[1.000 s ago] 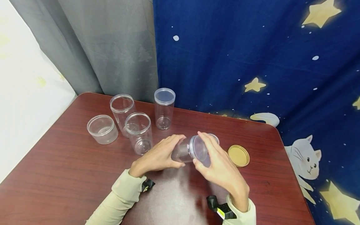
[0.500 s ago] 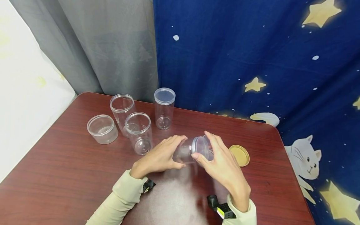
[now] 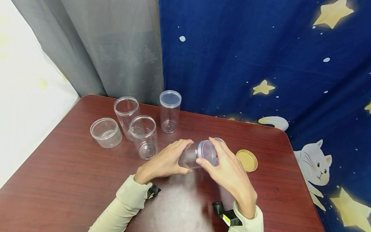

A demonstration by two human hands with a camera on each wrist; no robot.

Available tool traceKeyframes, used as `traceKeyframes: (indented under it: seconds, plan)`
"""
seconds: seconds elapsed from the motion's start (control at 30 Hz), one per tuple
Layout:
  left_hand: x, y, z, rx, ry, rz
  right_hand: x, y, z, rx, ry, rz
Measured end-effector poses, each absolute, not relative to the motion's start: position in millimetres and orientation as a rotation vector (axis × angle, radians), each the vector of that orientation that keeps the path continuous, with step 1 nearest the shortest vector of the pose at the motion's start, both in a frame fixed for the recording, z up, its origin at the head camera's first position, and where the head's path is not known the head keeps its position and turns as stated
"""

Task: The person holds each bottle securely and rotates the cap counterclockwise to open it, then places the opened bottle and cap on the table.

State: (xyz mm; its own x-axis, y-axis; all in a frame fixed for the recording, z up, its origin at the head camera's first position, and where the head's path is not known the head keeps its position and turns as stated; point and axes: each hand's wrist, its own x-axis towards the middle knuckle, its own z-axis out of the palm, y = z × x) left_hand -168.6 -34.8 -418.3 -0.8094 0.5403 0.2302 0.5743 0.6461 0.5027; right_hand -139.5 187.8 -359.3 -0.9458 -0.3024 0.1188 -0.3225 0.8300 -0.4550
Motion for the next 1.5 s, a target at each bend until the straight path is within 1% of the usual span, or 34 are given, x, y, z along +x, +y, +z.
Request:
traceKeyframes:
  seconds: [0.83, 1.5]
  plan:
    - [-168.9, -37.1, -418.7, -0.935, -2.819, -0.888, -138.8, 189.4, -360.8, 0.619, -2.908, 0.775]
    - [-169.4, -38.7, -418.6, -0.936, -2.817, -0.896, -137.7, 190.7, -360.4, 0.734, -2.895, 0.882]
